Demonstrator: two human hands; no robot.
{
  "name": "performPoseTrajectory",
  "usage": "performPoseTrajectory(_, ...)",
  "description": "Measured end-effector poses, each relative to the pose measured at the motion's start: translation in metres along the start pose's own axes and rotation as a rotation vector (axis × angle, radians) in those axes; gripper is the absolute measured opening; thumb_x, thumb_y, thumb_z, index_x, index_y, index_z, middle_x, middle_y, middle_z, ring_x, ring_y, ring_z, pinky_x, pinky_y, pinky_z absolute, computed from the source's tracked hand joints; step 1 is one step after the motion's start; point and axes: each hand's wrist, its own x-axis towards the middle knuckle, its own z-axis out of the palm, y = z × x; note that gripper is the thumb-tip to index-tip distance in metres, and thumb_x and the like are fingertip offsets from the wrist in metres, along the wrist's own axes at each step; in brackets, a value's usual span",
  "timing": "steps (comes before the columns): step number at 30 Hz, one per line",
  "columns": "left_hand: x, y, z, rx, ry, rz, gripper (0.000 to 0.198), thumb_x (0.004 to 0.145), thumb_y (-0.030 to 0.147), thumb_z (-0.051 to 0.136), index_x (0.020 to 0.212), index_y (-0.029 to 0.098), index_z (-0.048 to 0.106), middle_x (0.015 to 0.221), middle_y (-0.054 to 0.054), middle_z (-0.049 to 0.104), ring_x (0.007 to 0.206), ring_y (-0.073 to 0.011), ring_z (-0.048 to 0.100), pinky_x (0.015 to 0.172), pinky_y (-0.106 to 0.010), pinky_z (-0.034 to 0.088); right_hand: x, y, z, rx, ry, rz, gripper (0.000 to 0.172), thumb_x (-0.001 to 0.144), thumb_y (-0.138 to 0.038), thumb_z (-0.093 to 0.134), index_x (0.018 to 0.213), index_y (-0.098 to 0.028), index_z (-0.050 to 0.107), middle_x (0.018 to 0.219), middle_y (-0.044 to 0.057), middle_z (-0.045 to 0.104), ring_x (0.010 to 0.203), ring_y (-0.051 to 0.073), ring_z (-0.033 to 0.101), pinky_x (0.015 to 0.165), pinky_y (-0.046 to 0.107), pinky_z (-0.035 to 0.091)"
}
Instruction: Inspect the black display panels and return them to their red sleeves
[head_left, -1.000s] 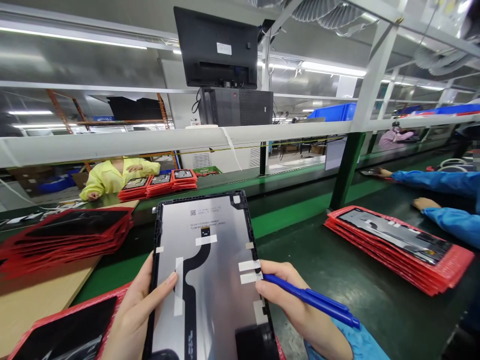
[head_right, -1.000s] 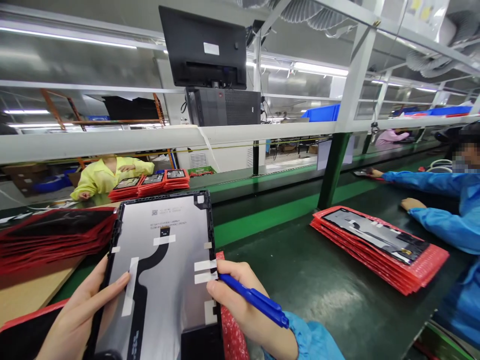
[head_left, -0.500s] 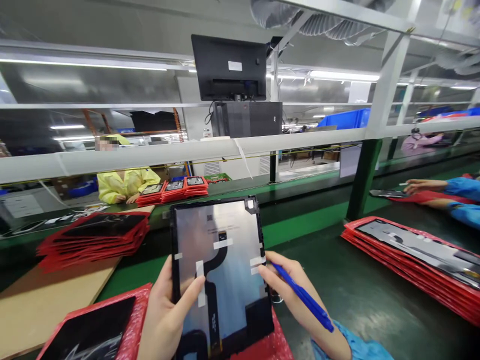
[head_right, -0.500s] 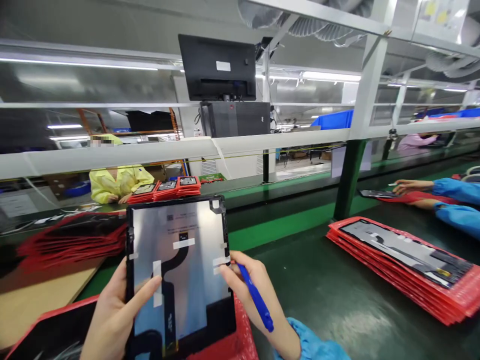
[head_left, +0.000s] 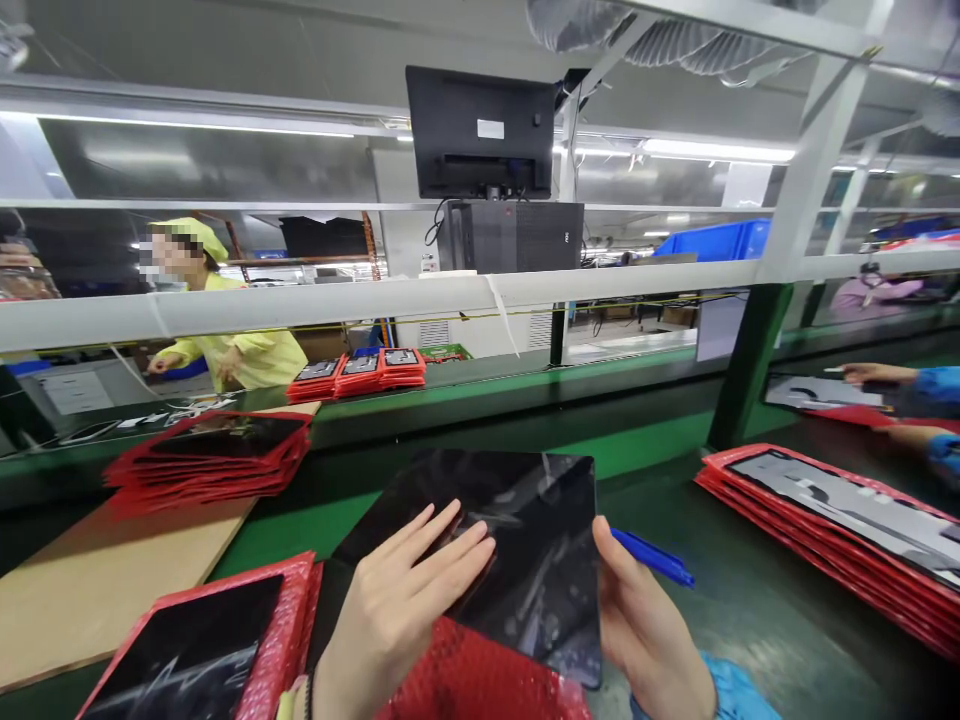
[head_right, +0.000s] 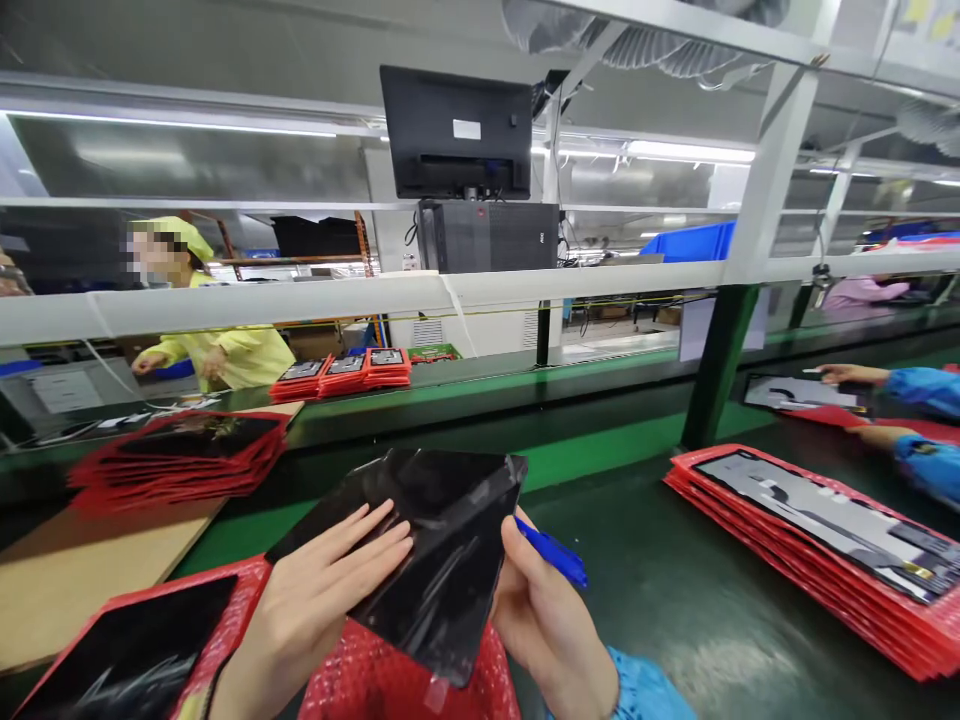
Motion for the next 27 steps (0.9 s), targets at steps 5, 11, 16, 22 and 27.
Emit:
performPoseTrajectory(5,0.002,0.013,-0.003,-0.065,0.011,0.076,0.063,0.078,0.004,0.055,0.134,0.030,0.045,0.126,-0.008,0.060,0.123,-0.0280,0.048,0.104,-0.048,0.038,-0.002,0.005,0.003,-0.050,0.090,-0.078,0.021,0.061,-0.036,0.083,0.077,-0.028,0.072,0.103,0.000,0.075,0.101,0.029,0.067,0.092,0.044,0.051)
performPoseTrajectory(11,-0.002,0.045,0.018,-0.363,0.233,-0.002,0.045,0.079,0.019,0.066,0.115,0.044,0.060,0.089,0.004,0.075,0.093,-0.0217,0.069,0.094,-0.041,0.048,-0.004,0.016,-0.007,-0.115,0.099,-0.117,0.041,0.065,-0.034,0.081,0.103,-0.036,0.067,0.105,0.000,0.074,0.101,0.027,0.067,0.096,0.043,0.048)
performPoseTrajectory(16,0.002,0.055,0.016,-0.575,0.521,-0.377,0.009,0.077,0.028,0.069,0.077,0.032,0.076,0.068,-0.001,0.074,0.068,-0.0230,0.071,0.071,-0.034,0.057,-0.007,0.020,-0.014,-0.263,0.049,-0.171,0.072,0.059,-0.042,0.083,0.125,-0.035,0.054,0.112,0.005,0.071,0.107,0.032,0.064,0.096,0.045,0.049)
performPoseTrajectory(22,0.006,0.024,-0.011,-0.518,0.561,-0.947,0.016,0.078,0.036,0.065,0.072,0.022,0.059,0.049,0.004,0.058,0.036,-0.0094,0.046,0.037,-0.019,0.037,-0.019,0.012,-0.020,-0.305,0.156,-0.131,0.063,0.060,-0.056,0.077,0.118,-0.037,0.060,0.110,0.004,0.071,0.105,0.032,0.064,0.090,0.045,0.051)
performPoseTrajectory(27,0.006,0.004,-0.010,-0.926,0.553,-1.067,0.023,0.078,0.041,0.066,0.082,0.024,0.051,0.064,0.007,0.055,0.051,-0.0115,0.057,0.050,-0.022,0.050,-0.022,0.004,-0.014,-0.329,0.096,-0.114,0.055,0.059,-0.067,0.071,0.100,-0.030,0.070,0.101,0.009,0.074,0.108,0.038,0.062,0.091,0.052,0.048)
